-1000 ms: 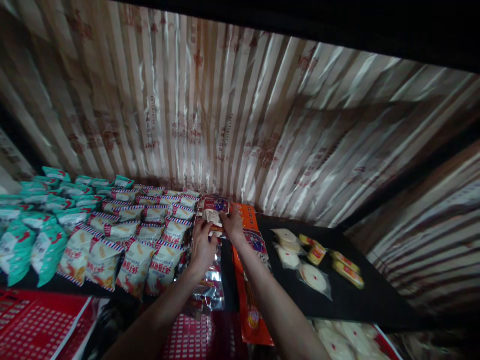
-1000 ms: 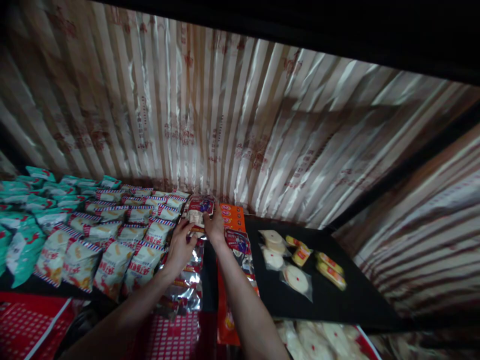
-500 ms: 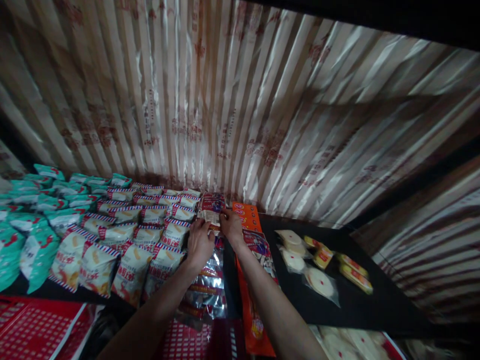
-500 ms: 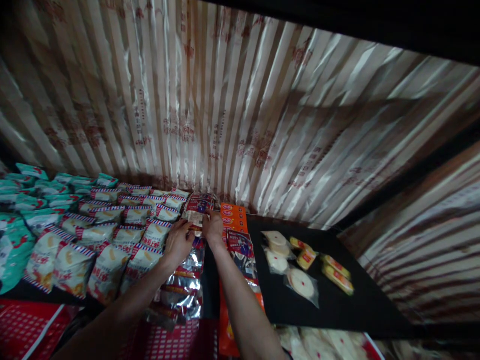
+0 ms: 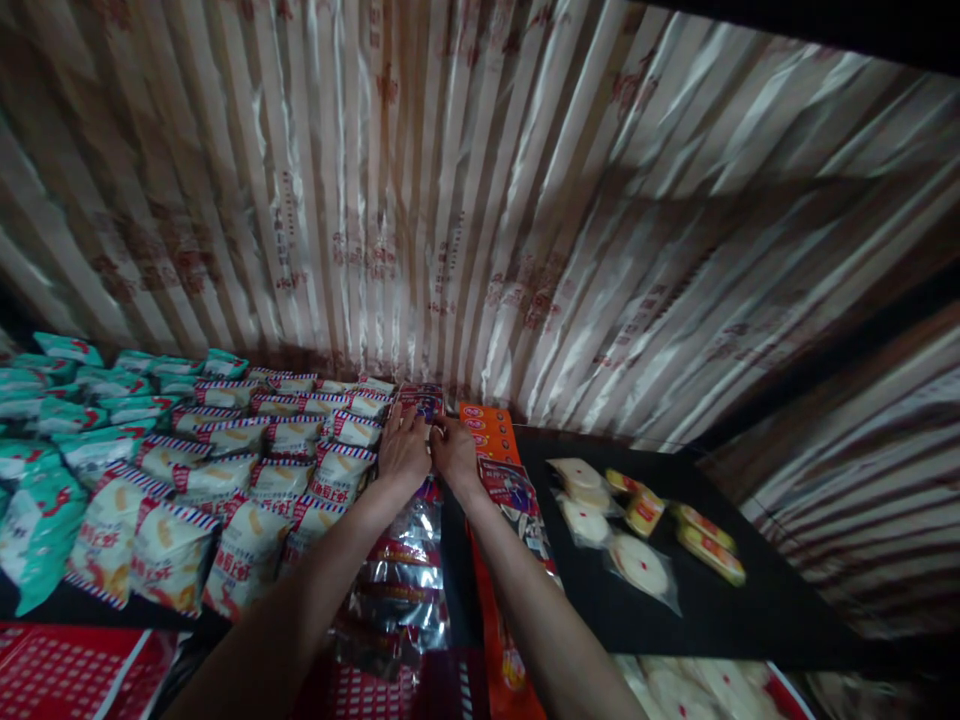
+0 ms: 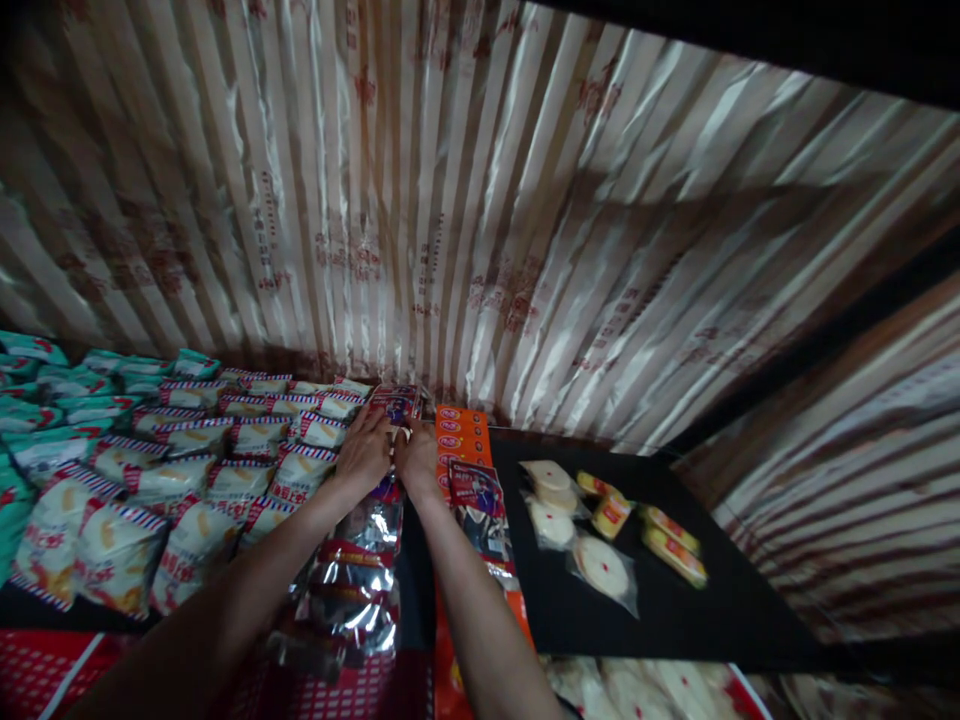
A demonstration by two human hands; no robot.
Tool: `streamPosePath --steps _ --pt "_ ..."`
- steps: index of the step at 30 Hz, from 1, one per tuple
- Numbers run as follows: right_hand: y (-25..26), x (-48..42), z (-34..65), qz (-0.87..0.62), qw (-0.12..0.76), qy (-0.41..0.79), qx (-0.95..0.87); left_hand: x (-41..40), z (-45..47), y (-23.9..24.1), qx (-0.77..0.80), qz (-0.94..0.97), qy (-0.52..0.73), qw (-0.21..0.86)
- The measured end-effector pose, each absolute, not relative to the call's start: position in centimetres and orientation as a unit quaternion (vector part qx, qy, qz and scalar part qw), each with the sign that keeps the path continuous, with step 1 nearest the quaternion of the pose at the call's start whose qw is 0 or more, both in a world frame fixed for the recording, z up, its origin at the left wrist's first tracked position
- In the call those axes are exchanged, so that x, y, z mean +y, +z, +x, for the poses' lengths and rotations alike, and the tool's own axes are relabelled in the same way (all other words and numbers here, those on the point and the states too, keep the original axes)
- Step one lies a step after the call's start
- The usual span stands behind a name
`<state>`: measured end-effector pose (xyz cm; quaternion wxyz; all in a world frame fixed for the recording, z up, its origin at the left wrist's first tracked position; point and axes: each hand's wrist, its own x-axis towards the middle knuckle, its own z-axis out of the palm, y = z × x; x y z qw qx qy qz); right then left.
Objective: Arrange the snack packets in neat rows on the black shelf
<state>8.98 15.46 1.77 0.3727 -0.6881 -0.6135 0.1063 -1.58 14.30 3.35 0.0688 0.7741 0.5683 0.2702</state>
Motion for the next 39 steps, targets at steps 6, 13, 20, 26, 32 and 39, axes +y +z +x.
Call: streamPosePath --steps 6,13,20,26,32,39 --pt "2.1 15.0 8.8 -0.703 0.344 0.100 -0.614 15.9 -1.3 2.1 0.550 0.785 0.270 0.096" --pt "1.5 14.9 9.0 -0.697 0.343 0.071 -0.626 16.1 -1.1 1.7 0.564 0.782 0.252 0.079" --pt "0.8 15.1 9.2 -0.664 0.384 0.105 -0.633 16.2 -1.2 2.3 0.578 0.783 0.218 0.069" --pt "0.9 14.0 10.3 -0.650 0.428 0.092 -0.621 16.3 -1.2 2.7 0.569 0.789 0.221 0.076" --pt "0.8 9.8 13.6 -0.680 0.432 0.096 -0.585 15.3 -0.9 3.6 0.568 0.787 0.227 0.083" --pt "-1.5 3.4 20.2 -0.800 0.315 0.028 -0.510 8.3 2.7 5.0 0.484 0.816 0.279 0.150"
